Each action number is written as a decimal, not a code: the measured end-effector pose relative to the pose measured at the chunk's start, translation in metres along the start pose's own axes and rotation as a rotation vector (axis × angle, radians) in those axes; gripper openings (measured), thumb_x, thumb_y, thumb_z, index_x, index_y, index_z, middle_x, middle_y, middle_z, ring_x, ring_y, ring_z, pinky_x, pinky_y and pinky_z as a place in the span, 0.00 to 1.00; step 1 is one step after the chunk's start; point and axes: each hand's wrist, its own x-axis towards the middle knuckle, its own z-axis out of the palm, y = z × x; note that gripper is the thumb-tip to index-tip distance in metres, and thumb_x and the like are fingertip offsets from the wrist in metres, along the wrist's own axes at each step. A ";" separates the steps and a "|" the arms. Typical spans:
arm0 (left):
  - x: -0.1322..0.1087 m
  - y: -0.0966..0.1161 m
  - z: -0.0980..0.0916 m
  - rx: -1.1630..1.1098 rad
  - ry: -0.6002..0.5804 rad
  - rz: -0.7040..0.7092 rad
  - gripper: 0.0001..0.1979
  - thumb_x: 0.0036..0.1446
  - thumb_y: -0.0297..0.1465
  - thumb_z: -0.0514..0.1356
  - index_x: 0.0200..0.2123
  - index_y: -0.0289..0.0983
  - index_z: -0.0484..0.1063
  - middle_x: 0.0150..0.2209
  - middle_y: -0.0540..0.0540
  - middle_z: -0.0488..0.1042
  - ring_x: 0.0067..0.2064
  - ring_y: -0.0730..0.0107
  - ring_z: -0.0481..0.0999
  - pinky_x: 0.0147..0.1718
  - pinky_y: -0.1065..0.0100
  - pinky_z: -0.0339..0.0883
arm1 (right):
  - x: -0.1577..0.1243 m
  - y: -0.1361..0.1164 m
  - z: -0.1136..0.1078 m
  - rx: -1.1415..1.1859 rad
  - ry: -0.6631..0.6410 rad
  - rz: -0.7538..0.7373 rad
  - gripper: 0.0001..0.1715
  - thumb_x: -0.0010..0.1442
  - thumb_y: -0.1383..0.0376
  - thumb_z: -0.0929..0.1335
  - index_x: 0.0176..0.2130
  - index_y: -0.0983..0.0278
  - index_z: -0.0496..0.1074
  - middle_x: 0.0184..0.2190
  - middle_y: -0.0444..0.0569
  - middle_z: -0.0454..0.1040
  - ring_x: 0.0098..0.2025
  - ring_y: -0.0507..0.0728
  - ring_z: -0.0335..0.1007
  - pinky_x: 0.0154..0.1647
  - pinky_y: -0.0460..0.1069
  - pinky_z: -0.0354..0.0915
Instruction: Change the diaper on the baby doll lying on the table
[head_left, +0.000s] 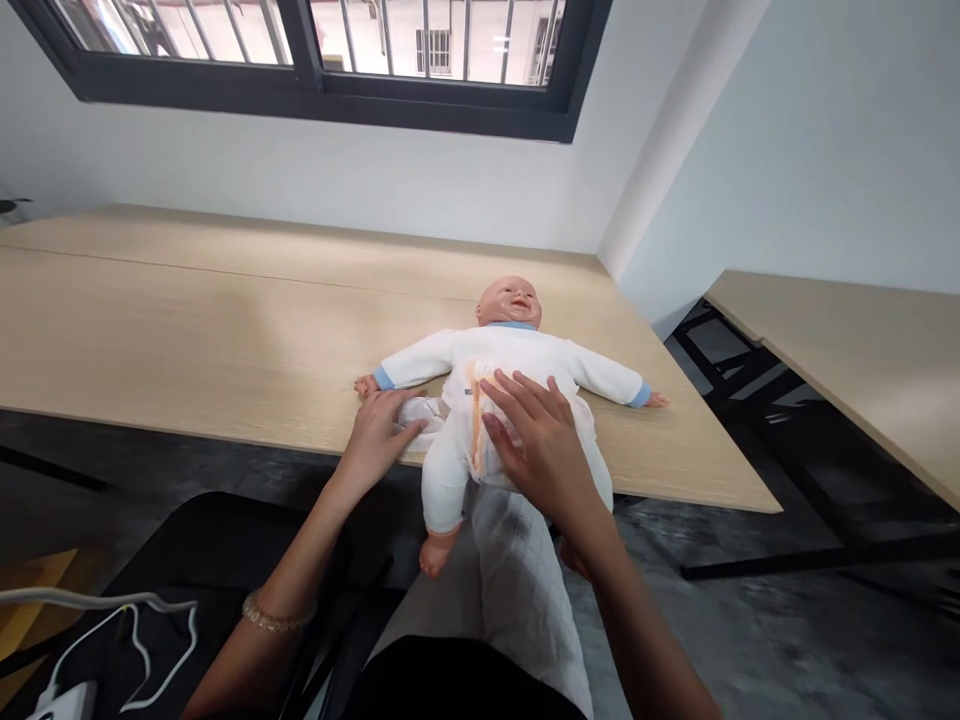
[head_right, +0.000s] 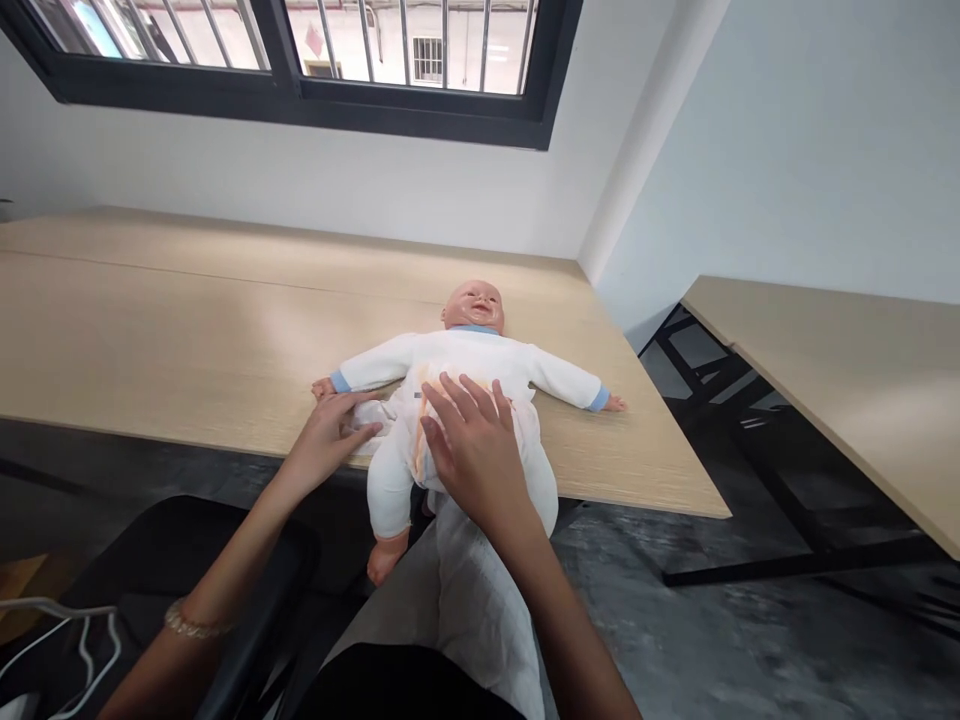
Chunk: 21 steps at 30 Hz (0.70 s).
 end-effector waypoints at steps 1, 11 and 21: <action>0.001 0.000 0.001 0.010 0.011 -0.020 0.19 0.53 0.33 0.65 0.48 0.36 0.77 0.45 0.39 0.79 0.51 0.47 0.73 0.52 0.49 0.65 | 0.001 -0.001 0.001 0.018 -0.012 -0.008 0.20 0.73 0.63 0.60 0.60 0.62 0.69 0.63 0.50 0.69 0.66 0.62 0.61 0.70 0.65 0.48; -0.001 -0.001 -0.005 -0.637 0.093 -0.222 0.19 0.45 0.35 0.72 0.39 0.36 0.73 0.29 0.54 0.67 0.30 0.74 0.69 0.33 0.72 0.65 | 0.065 -0.011 0.008 0.281 -0.301 -0.258 0.14 0.68 0.68 0.66 0.52 0.62 0.74 0.48 0.48 0.79 0.51 0.58 0.73 0.59 0.56 0.61; -0.004 0.004 -0.026 -0.905 0.117 -0.382 0.26 0.37 0.30 0.77 0.39 0.36 0.71 0.35 0.50 0.77 0.40 0.74 0.77 0.44 0.74 0.69 | 0.119 -0.043 0.049 0.213 -0.688 -0.327 0.09 0.65 0.71 0.65 0.42 0.66 0.75 0.41 0.49 0.79 0.40 0.55 0.72 0.31 0.47 0.55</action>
